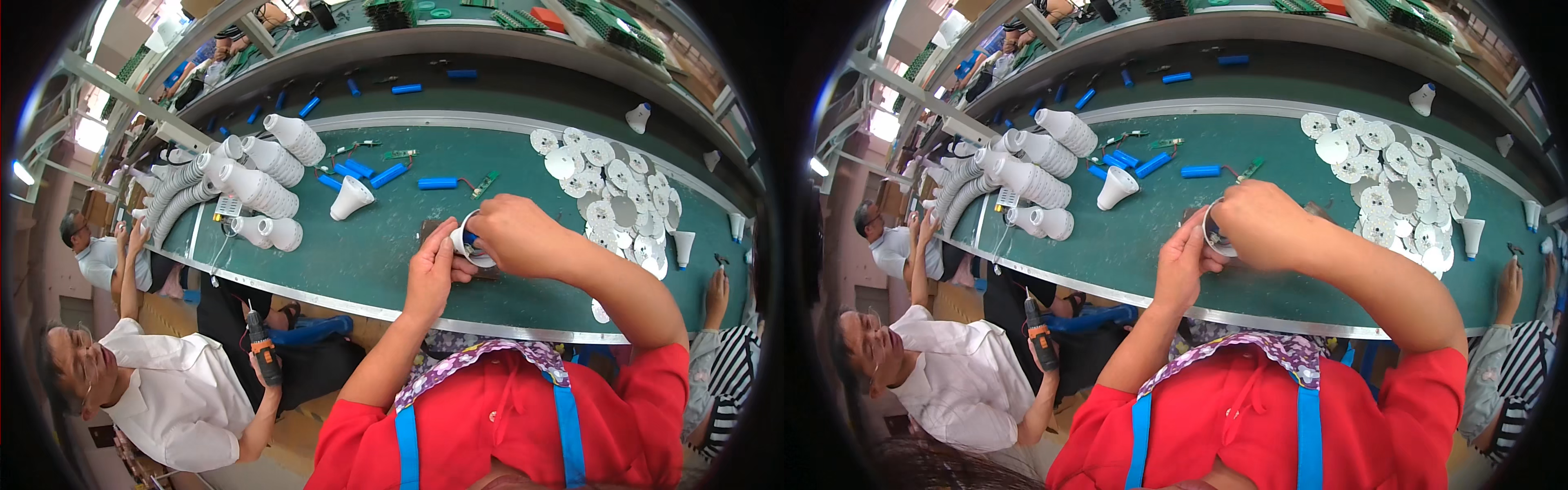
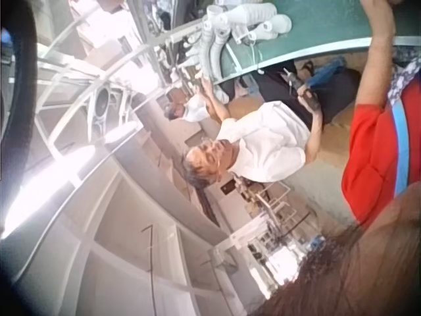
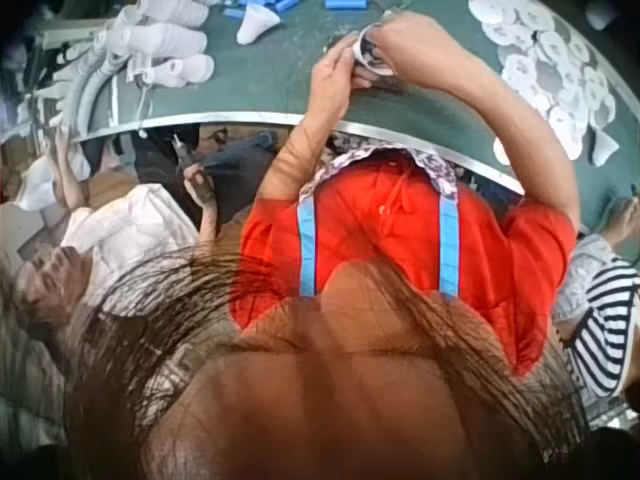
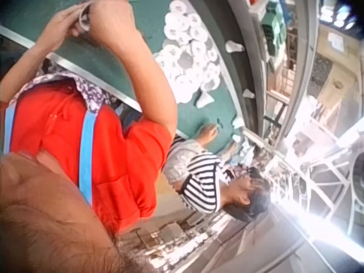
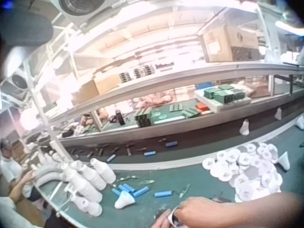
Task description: The person assembles the internal components of an LED light bulb housing by inserting a circuit board, an LED plate, and wires into the housing. The components are pressed into place using a pressing jig and pliers.
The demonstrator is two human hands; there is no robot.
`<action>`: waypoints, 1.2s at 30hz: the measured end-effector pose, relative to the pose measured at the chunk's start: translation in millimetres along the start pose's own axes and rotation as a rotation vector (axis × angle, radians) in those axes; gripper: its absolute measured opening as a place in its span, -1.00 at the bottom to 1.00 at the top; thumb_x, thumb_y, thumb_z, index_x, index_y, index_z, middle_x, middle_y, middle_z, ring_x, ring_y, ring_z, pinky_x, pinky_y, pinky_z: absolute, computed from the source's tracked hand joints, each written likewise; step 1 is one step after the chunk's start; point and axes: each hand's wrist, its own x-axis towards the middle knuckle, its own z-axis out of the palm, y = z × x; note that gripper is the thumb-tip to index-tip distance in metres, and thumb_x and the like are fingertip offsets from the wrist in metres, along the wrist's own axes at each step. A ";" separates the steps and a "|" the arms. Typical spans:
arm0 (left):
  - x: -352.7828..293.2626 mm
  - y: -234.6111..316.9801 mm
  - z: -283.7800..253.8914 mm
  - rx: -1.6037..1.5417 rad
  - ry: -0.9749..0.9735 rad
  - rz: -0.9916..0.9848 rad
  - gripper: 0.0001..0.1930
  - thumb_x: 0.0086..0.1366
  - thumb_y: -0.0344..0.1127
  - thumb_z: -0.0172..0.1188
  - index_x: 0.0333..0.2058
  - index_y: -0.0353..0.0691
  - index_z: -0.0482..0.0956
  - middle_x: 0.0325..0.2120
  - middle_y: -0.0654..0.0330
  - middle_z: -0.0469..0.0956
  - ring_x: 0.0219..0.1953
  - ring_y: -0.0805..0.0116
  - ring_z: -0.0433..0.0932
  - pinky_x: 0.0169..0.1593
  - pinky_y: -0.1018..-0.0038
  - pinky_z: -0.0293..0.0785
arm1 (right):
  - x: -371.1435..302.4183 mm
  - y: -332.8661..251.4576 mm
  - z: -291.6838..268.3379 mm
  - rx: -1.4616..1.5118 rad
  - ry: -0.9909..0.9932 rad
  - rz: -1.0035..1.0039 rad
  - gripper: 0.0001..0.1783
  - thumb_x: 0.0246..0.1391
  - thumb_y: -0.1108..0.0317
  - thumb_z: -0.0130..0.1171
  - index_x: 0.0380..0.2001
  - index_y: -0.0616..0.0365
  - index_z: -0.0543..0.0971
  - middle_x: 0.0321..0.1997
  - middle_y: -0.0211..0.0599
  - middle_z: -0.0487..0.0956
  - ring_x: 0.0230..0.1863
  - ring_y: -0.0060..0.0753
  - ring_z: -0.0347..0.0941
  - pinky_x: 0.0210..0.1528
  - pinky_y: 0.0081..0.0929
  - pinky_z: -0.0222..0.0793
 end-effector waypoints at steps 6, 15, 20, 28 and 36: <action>5.9 2.8 -11.7 0.255 0.024 0.003 -0.66 0.35 -0.29 -0.14 0.06 -0.20 0.33 -0.56 0.31 0.49 -0.63 0.66 0.40 -0.57 0.73 0.32 | 24.7 -0.2 -7.7 -0.086 -0.157 -0.058 -0.90 -0.36 0.48 0.17 -0.61 0.21 0.54 -0.51 -0.06 0.53 -0.39 -0.06 0.48 -0.27 -0.28 0.39; 3.1 17.8 -12.6 0.280 -0.097 0.064 -0.62 0.31 -0.23 -0.13 0.01 -0.35 0.33 -0.33 0.15 0.50 -0.53 0.45 0.50 -0.50 0.62 0.42 | 39.8 -5.8 -16.5 -0.155 -0.381 -0.056 -0.84 -0.34 0.47 0.16 -0.53 0.21 0.56 -0.48 -0.10 0.55 -0.39 -0.09 0.49 -0.27 -0.30 0.41; 4.3 13.7 -16.7 0.227 -0.075 -0.001 -0.65 0.31 -0.24 -0.12 -0.03 -0.34 0.36 -0.34 0.15 0.52 -0.43 0.42 0.53 -0.43 0.59 0.45 | 42.1 -6.0 -16.2 -0.121 -0.319 0.003 -0.81 -0.32 0.27 0.22 -0.56 0.12 0.60 -0.46 -0.16 0.58 -0.37 -0.16 0.54 -0.36 -0.33 0.45; 4.0 11.2 -22.9 0.177 -0.113 -0.013 -0.60 0.27 -0.21 -0.10 -0.01 -0.36 0.33 -0.27 0.16 0.46 -0.32 0.45 0.48 -0.34 0.56 0.48 | 52.1 11.8 -20.3 0.073 -0.452 -0.017 -0.79 -0.33 0.42 0.22 -0.49 0.23 0.54 -0.48 -0.07 0.54 -0.36 -0.08 0.51 -0.34 -0.26 0.41; 9.2 32.3 -16.8 0.090 -0.130 -0.149 -0.59 0.24 -0.20 0.01 -0.01 -0.32 0.31 -0.25 0.23 0.42 -0.29 0.53 0.42 -0.31 0.60 0.43 | 55.3 17.4 -23.1 0.205 -0.388 -0.058 -0.73 -0.28 0.44 0.23 -0.41 0.26 0.47 -0.51 -0.06 0.53 -0.37 -0.03 0.49 -0.34 -0.22 0.38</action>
